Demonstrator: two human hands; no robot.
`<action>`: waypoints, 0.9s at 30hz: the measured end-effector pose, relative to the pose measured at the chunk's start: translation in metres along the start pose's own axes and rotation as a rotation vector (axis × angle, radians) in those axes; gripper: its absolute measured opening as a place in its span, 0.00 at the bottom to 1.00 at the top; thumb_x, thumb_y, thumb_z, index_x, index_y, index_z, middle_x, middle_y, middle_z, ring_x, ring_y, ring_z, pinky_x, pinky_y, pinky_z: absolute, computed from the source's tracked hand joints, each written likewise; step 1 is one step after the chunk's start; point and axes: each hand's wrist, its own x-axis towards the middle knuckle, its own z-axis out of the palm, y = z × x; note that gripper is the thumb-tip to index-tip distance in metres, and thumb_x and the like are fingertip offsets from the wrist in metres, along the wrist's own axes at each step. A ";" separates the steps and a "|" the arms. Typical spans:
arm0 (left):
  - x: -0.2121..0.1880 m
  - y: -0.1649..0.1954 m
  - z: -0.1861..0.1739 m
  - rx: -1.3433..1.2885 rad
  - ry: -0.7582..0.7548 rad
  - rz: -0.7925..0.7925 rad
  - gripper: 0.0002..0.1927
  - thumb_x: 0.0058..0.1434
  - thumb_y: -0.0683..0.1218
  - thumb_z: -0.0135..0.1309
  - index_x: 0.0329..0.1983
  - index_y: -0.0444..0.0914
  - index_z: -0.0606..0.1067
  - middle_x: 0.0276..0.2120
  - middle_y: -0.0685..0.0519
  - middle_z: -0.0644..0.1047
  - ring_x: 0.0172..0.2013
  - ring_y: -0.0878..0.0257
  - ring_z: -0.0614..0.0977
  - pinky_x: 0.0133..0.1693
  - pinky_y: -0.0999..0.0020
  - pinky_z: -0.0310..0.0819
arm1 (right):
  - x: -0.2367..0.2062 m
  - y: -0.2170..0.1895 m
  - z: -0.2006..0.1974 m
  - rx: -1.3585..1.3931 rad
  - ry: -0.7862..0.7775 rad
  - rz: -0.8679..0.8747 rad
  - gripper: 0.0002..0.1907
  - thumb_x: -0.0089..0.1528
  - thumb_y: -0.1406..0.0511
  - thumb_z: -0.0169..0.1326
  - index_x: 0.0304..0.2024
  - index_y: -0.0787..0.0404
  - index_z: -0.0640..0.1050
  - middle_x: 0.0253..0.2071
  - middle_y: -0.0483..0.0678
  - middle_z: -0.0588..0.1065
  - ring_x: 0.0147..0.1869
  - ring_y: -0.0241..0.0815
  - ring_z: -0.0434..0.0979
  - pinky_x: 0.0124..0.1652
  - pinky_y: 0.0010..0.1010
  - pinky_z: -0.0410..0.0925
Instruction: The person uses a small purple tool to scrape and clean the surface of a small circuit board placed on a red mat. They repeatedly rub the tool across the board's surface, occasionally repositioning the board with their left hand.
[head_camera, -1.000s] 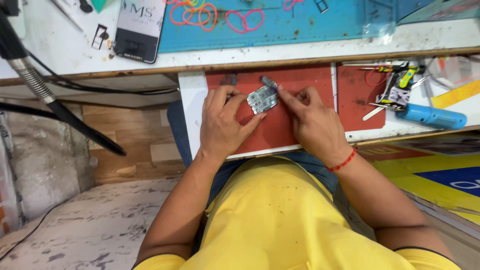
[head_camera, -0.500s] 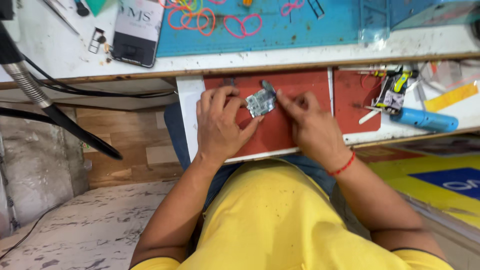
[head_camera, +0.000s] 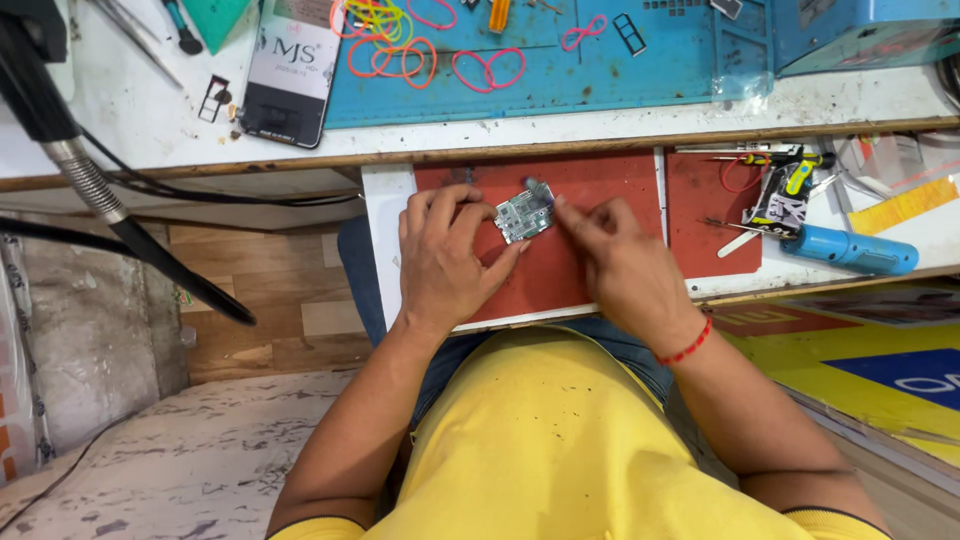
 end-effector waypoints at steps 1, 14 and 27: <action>0.000 0.000 0.000 0.004 0.004 0.000 0.22 0.48 0.52 0.73 0.42 0.38 0.80 0.50 0.52 0.75 0.52 0.51 0.72 0.52 0.54 0.65 | -0.001 0.001 0.000 0.007 -0.053 -0.053 0.31 0.59 0.73 0.51 0.65 0.48 0.75 0.44 0.52 0.74 0.31 0.57 0.79 0.30 0.47 0.72; -0.002 -0.003 0.003 -0.007 0.024 0.024 0.24 0.49 0.53 0.74 0.45 0.38 0.81 0.50 0.52 0.75 0.52 0.52 0.72 0.54 0.53 0.66 | -0.004 0.005 0.002 -0.034 0.029 -0.022 0.30 0.62 0.73 0.50 0.67 0.49 0.74 0.45 0.53 0.74 0.30 0.58 0.77 0.30 0.46 0.72; -0.006 -0.007 0.004 -0.007 0.033 0.059 0.24 0.51 0.53 0.73 0.46 0.37 0.80 0.50 0.52 0.74 0.53 0.52 0.72 0.55 0.54 0.65 | -0.011 0.012 -0.003 -0.114 0.034 0.027 0.29 0.62 0.75 0.51 0.66 0.54 0.75 0.45 0.57 0.73 0.34 0.59 0.77 0.31 0.47 0.71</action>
